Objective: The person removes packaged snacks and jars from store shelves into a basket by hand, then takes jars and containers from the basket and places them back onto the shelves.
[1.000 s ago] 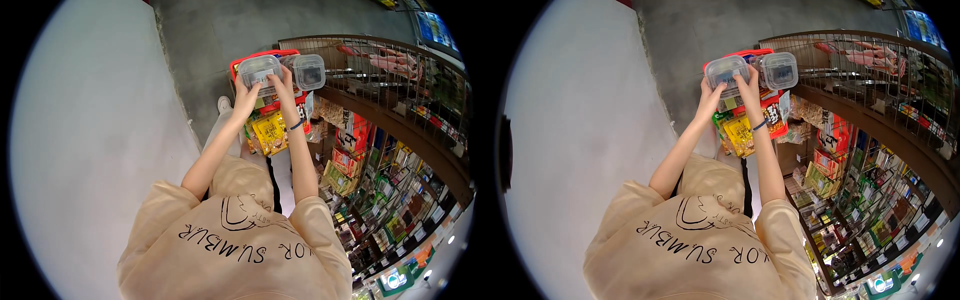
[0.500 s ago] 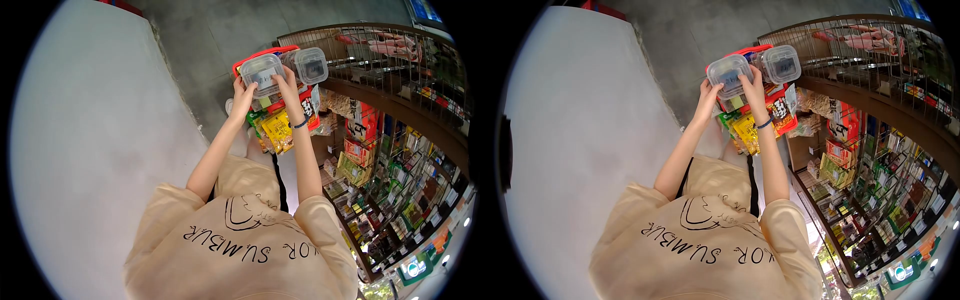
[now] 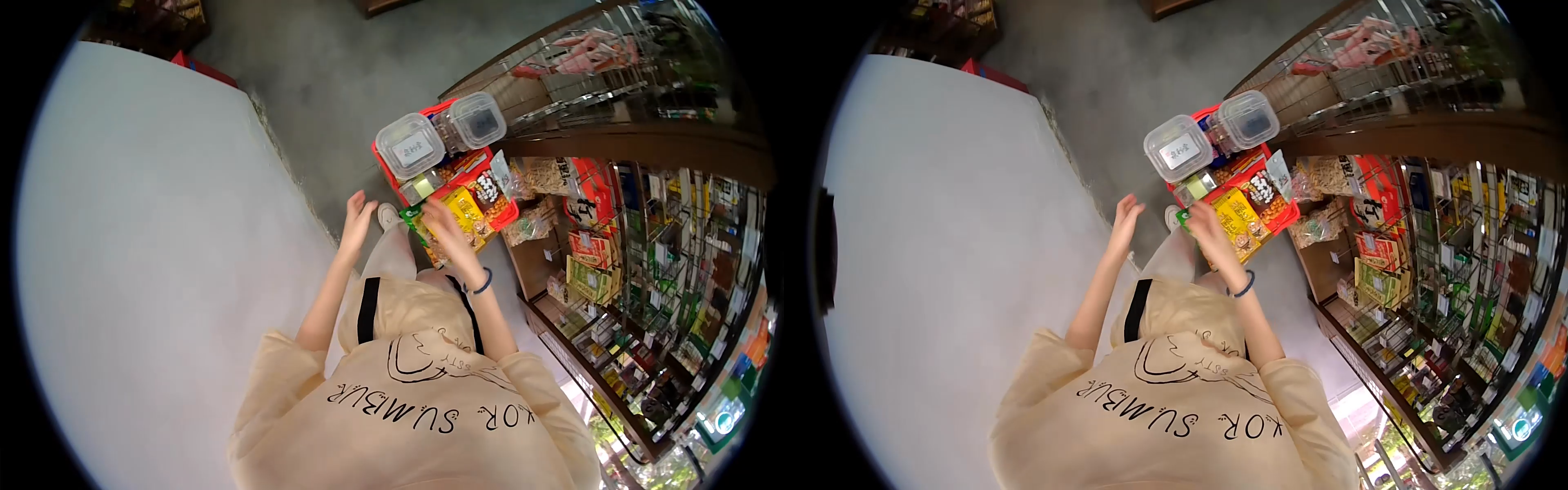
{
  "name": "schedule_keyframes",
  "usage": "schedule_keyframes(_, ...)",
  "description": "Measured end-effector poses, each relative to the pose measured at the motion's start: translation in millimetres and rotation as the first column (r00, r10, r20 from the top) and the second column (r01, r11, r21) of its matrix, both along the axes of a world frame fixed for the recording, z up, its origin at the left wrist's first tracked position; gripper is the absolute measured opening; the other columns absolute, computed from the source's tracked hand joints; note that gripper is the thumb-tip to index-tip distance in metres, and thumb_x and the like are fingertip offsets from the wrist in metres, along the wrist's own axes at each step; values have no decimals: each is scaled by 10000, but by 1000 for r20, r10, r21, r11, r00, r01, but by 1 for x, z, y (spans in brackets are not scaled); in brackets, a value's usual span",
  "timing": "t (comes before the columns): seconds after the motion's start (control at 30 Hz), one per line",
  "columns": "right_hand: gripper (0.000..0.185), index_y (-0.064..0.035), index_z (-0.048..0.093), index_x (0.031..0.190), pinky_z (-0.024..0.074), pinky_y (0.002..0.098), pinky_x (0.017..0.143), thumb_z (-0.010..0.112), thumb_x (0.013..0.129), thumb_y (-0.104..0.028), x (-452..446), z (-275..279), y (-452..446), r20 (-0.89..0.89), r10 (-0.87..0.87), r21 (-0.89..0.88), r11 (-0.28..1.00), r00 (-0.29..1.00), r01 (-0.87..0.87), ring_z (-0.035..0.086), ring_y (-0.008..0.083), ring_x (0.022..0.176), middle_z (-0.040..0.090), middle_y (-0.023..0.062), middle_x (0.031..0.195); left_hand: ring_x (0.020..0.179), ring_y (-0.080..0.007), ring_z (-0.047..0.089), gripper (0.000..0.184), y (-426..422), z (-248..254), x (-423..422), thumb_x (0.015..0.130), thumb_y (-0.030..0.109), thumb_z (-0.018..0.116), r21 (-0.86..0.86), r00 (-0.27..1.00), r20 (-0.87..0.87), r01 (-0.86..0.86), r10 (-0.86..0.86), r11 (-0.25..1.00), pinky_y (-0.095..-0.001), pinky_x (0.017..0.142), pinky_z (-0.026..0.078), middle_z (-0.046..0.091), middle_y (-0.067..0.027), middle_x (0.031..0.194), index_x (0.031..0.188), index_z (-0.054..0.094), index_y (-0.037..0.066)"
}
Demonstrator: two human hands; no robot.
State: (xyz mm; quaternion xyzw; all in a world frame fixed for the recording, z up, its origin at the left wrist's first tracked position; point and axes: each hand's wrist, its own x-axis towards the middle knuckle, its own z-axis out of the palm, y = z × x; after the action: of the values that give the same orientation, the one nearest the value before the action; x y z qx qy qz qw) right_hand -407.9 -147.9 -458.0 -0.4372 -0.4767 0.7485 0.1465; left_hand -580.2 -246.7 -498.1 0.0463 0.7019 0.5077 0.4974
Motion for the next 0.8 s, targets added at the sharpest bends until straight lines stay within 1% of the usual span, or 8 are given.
schedule_keyframes(0.2, 485, -2, 403, 1197, 414, 349, 868, 574, 778, -176, 63, 4, -53, 254, 301, 481, 785, 919, -390, 530, 332, 987, 527, 204, 1093, 1231, -231, 334, 594, -54, -39, 40, 817, 298, 541, -61, 971, -174, 153, -161, 986, -353, 1008, 253, 340, -153, 1326, 1288, 301, 27)
schedule_keyframes(0.27, 497, -9, 410, 1193, 425, 381, 840, 571, 767, -209, 95, 8, -67, 527, 272, 724, 352, 805, -593, 541, 365, 916, 540, 214, 1048, 1219, -201, 350, 572, -50, -21, 63, 823, 310, 530, -67, 950, -212, 219, -228, 973, -347, 1000, 255, 354, -118, 1323, 1287, 314, 52)
schedule_keyframes(0.3, 497, -9, 410, 1193, 425, 381, 840, 571, 767, -209, 110, 13, -71, 524, 237, 739, 351, 818, -576, 541, 365, 916, 540, 214, 1048, 1209, -192, 362, 539, -43, 3, 80, 830, 315, 514, -60, 978, -26, 205, -206, 977, -363, 993, 260, 373, -104, 1308, 1273, 337, 64)
schedule_keyframes(0.37, 531, -22, 405, 1236, 371, 331, 926, 530, 827, -336, 138, 26, -75, 673, 453, 255, 600, 585, -758, 462, 306, 1128, 482, 187, 1208, 1192, -177, 382, 479, -25, 23, 118, 844, 325, 483, 39, 929, 338, 145, -150, 989, -390, 977, 269, 412, -81, 1271, 1246, 379, 85)
schedule_keyframes(0.4, 531, -22, 405, 1236, 371, 331, 926, 530, 827, -336, 153, 30, -77, 677, 415, 283, 616, 608, -735, 462, 306, 1128, 482, 187, 1208, 1185, -171, 389, 453, -16, 25, 137, 851, 328, 469, 119, 849, 511, 84, -133, 989, -402, 970, 273, 434, -73, 1249, 1233, 398, 95)
schedule_keyframes(0.5, 488, -34, 368, 1264, 370, 311, 926, 486, 874, -301, 206, 28, -93, 151, 275, 85, 953, 950, -289, 460, 226, 1134, 488, 163, 1207, 1172, -175, 410, 416, 12, 52, 198, 877, 304, 443, 291, 762, 542, 225, -354, 930, -370, 964, 313, 470, -65, 1237, 1235, 401, 96)
schedule_keyframes(0.63, 438, -19, 388, 1243, 356, 287, 931, 478, 879, -245, 264, 17, -110, 44, -181, 118, 978, 983, 174, 487, 194, 1079, 513, 125, 1166, 1166, -185, 422, 397, 29, 108, 257, 893, 288, 415, 477, 592, 489, 433, -640, 765, -353, 961, 327, 457, -71, 1255, 1236, 396, 90)
schedule_keyframes(0.8, 412, -12, 409, 1229, 370, 277, 907, 488, 870, -198, 335, -7, -139, 43, -447, 207, 879, 894, 429, 494, 174, 1057, 536, 110, 1134, 1162, -192, 423, 405, 15, 124, 313, 892, 293, 420, 518, 448, 547, 482, -707, 707, -357, 977, 329, 448, -83, 1265, 1236, 400, 81)
